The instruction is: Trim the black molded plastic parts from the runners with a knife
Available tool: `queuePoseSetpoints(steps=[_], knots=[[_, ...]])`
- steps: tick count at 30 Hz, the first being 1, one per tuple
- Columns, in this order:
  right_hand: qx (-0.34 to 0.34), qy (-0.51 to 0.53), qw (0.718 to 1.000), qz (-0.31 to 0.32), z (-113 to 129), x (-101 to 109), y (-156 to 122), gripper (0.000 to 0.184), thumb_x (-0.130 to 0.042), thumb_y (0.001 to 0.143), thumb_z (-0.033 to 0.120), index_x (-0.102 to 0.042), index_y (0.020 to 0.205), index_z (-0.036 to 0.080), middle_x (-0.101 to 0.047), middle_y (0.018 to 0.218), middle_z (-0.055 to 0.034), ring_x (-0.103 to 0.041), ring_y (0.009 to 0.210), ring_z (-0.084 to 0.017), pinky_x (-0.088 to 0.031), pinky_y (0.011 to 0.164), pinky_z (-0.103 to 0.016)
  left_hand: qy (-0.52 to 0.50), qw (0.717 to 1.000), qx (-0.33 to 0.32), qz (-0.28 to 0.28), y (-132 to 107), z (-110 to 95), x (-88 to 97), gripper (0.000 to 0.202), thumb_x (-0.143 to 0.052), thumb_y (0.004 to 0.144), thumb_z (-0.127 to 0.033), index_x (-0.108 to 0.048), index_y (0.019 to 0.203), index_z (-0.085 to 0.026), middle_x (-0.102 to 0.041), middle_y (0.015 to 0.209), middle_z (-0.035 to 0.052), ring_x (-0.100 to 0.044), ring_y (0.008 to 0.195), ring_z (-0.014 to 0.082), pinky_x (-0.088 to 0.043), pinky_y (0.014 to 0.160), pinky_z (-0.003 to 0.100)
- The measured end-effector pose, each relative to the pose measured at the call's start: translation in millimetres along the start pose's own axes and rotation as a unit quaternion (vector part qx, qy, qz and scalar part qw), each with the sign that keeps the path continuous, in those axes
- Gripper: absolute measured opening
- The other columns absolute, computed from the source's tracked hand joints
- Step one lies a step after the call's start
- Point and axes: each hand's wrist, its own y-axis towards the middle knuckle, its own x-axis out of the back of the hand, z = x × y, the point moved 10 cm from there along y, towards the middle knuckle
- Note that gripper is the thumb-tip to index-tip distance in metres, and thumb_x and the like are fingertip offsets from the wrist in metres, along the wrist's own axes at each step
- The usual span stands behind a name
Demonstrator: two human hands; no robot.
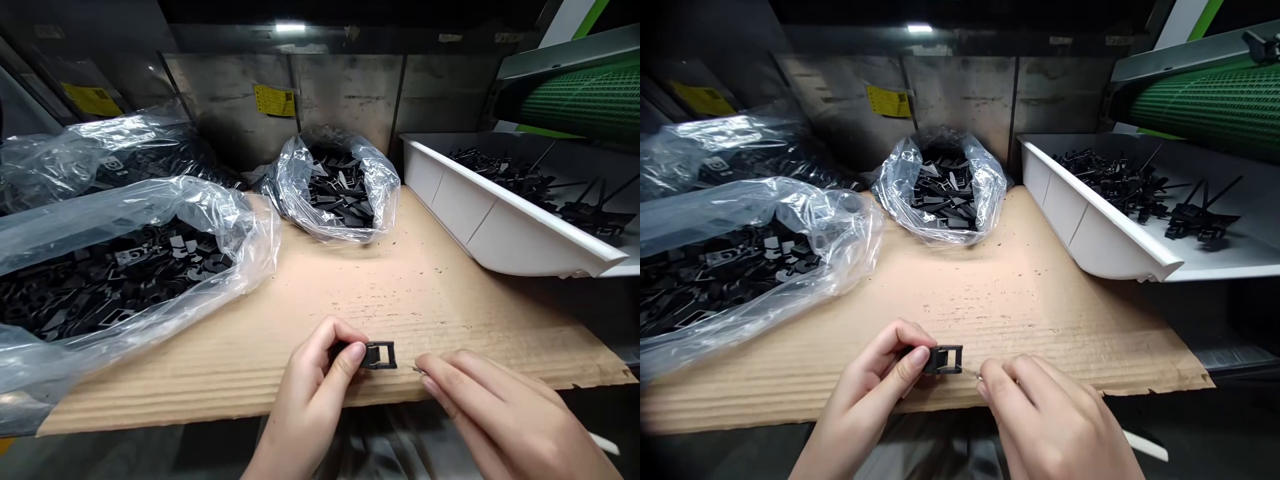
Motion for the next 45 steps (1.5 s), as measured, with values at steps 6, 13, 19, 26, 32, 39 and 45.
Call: queuePoseSetpoints(steps=[6, 13, 19, 26, 32, 39, 45], knots=[[0.052, -0.077, 0.994, 0.053, 5.5, -6.3, 9.8, 0.023, -0.038, 0.084, 0.009, -0.055, 0.098, 0.014, -0.064, 0.074, -0.0053, -0.063, 0.061, -0.017, -0.050, 0.051, -0.027, 0.025, 1.000, -0.017, 0.005, -0.7, -3.5, -1.8, 0.015, -0.047, 0.086, -0.018, -0.053, 0.072, -0.018, -0.051, 0.065, -0.0030, -0.049, 0.061, 0.0113, -0.039, 0.056, 0.018], [0.043, -0.089, 0.994, 0.036, 11.1, -11.3, 12.9, 0.021, -0.037, 0.087, 0.011, -0.056, 0.096, 0.013, -0.061, 0.067, -0.0023, -0.060, 0.057, -0.015, -0.044, 0.046, -0.025, 0.042, 0.997, -0.048, -0.034, -4.2, -8.7, 0.8, 0.014, -0.048, 0.082, -0.013, -0.054, 0.072, -0.019, -0.054, 0.065, -0.0036, -0.051, 0.061, 0.0119, -0.038, 0.058, 0.020], [0.070, -0.113, 0.990, 0.044, 15.7, -12.8, 17.0, 0.027, -0.030, 0.086, 0.006, -0.054, 0.097, 0.012, -0.061, 0.069, -0.0034, -0.060, 0.057, -0.015, -0.042, 0.045, -0.024, 0.034, 0.997, -0.059, -0.048, -5.7, -8.8, 2.4, 0.015, -0.049, 0.081, -0.010, -0.055, 0.073, -0.021, -0.055, 0.066, -0.0045, -0.052, 0.062, 0.0116, -0.038, 0.058, 0.020], [0.103, -0.211, 0.967, 0.099, 29.0, -14.7, 33.2, 0.029, -0.038, 0.063, 0.001, -0.060, 0.075, 0.016, -0.058, 0.059, -0.0040, -0.056, 0.047, -0.016, -0.036, 0.035, -0.025, 0.055, 0.996, -0.050, -0.044, -5.4, -8.8, 0.1, 0.015, -0.048, 0.080, -0.011, -0.056, 0.071, -0.019, -0.056, 0.065, -0.0024, -0.052, 0.060, 0.0134, -0.038, 0.057, 0.022], [0.098, -0.172, 0.976, 0.087, 19.7, -1.7, 28.0, 0.030, -0.033, 0.077, 0.004, -0.059, 0.089, 0.015, -0.062, 0.065, -0.0059, -0.058, 0.051, -0.016, -0.036, 0.038, -0.024, 0.044, 0.997, -0.027, -0.052, -3.9, -5.2, 3.1, 0.013, -0.049, 0.081, -0.015, -0.055, 0.071, -0.019, -0.054, 0.063, -0.0034, -0.050, 0.058, 0.0122, -0.037, 0.055, 0.021], [0.089, -0.120, 0.983, 0.104, 17.3, -6.6, 19.0, 0.035, -0.026, 0.087, 0.007, -0.060, 0.091, 0.015, -0.060, 0.068, -0.0040, -0.056, 0.056, -0.016, -0.042, 0.048, -0.027, 0.042, 0.998, -0.041, -0.028, -3.2, -6.8, -0.5, 0.015, -0.048, 0.083, -0.014, -0.054, 0.071, -0.019, -0.053, 0.063, -0.0037, -0.050, 0.059, 0.0117, -0.038, 0.056, 0.020], [0.122, -0.110, 0.983, 0.080, 23.4, -6.3, 21.0, 0.029, -0.033, 0.086, 0.009, -0.060, 0.097, 0.012, -0.059, 0.069, -0.0056, -0.054, 0.058, -0.017, -0.041, 0.050, -0.027, 0.047, 0.998, -0.031, -0.033, -3.6, -5.4, 1.6, 0.014, -0.048, 0.083, -0.013, -0.054, 0.071, -0.019, -0.053, 0.064, -0.0037, -0.050, 0.059, 0.0118, -0.038, 0.056, 0.021]])
